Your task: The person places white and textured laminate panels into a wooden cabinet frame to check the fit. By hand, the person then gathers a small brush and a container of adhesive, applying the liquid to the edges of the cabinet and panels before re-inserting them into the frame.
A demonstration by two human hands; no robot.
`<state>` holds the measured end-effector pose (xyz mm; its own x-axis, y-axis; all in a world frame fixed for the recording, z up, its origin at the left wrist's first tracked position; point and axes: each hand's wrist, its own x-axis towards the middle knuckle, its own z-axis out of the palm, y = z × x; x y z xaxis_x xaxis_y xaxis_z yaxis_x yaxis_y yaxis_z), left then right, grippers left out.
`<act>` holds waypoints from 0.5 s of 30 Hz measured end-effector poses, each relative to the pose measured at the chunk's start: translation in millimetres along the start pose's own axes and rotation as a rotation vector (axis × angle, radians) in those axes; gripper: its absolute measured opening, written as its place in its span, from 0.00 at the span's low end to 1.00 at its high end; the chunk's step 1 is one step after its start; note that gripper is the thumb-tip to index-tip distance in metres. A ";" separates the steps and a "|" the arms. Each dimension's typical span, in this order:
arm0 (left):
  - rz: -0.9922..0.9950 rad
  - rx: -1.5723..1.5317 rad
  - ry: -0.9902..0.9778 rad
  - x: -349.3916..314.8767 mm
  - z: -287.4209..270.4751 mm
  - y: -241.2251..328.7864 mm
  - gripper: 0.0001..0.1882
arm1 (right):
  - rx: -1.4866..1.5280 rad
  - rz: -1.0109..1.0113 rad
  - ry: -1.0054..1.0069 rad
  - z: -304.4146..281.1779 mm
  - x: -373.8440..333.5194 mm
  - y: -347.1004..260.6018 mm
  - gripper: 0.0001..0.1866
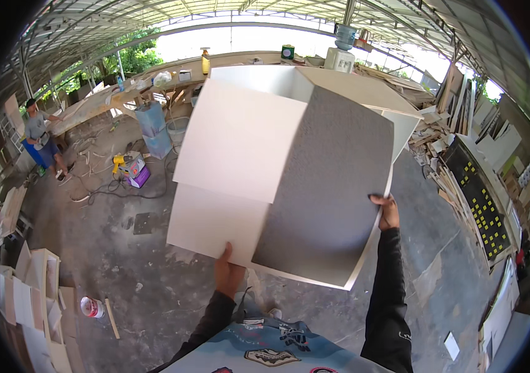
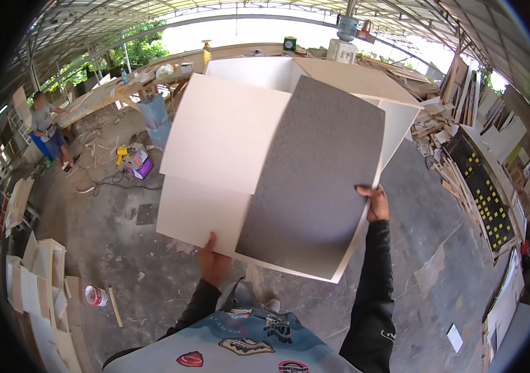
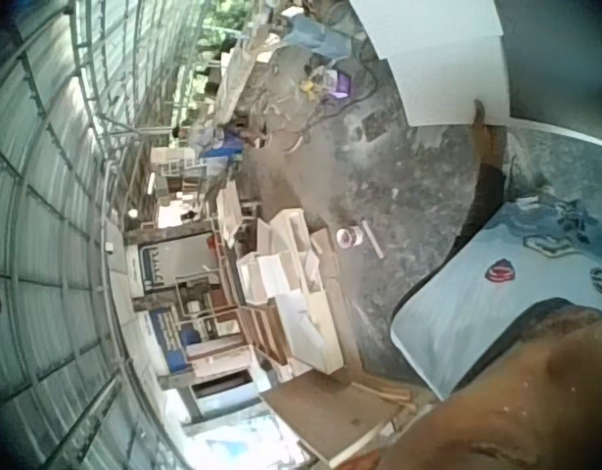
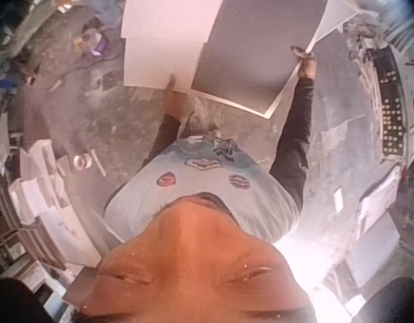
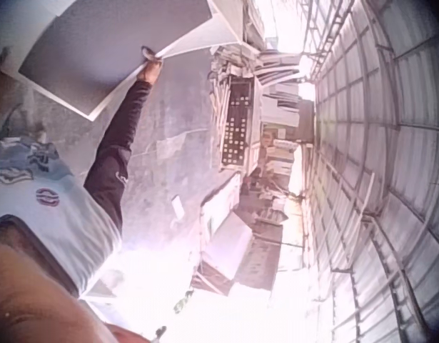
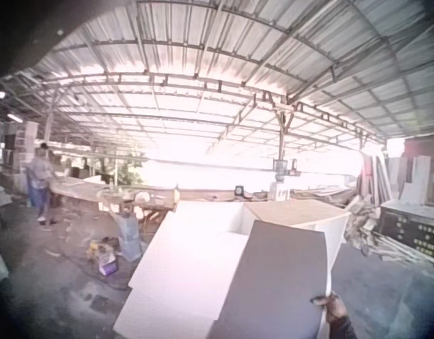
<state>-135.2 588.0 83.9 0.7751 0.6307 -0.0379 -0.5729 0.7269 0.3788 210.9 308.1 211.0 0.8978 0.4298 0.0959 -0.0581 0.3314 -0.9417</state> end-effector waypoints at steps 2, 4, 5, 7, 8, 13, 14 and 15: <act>0.052 -0.027 -0.006 32.6 9.5 -5.3 0.20 | 0.022 -0.001 -0.042 7.4 44.3 6.2 0.21; 0.065 -0.068 -0.013 69.6 17.0 -8.3 0.19 | 0.035 -0.003 -0.071 19.9 91.1 9.8 0.20; 0.056 -0.105 -0.024 90.8 21.2 -8.9 0.19 | 0.036 -0.014 -0.091 26.0 114.5 6.6 0.19; 0.061 -0.156 -0.041 128.6 26.8 -12.5 0.19 | 0.020 -0.052 -0.106 27.7 169.4 11.9 0.17; 0.076 -0.167 -0.043 147.5 24.8 -16.6 0.19 | 0.012 -0.072 -0.116 29.2 196.3 17.8 0.17; 0.104 -0.200 -0.050 244.6 14.5 -31.5 0.19 | 0.010 -0.076 -0.221 58.7 317.4 39.4 0.14; 0.099 -0.217 -0.044 258.4 11.9 -34.8 0.20 | 0.010 -0.050 -0.262 61.4 339.3 45.2 0.13; 0.094 -0.234 -0.035 270.4 8.8 -38.8 0.20 | 0.010 -0.021 -0.301 61.8 359.2 51.0 0.12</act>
<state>99.0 728.0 67.1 0.7223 0.6913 0.0211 -0.6855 0.7115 0.1545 503.4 531.2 217.3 0.7289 0.6521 0.2084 -0.0459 0.3503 -0.9355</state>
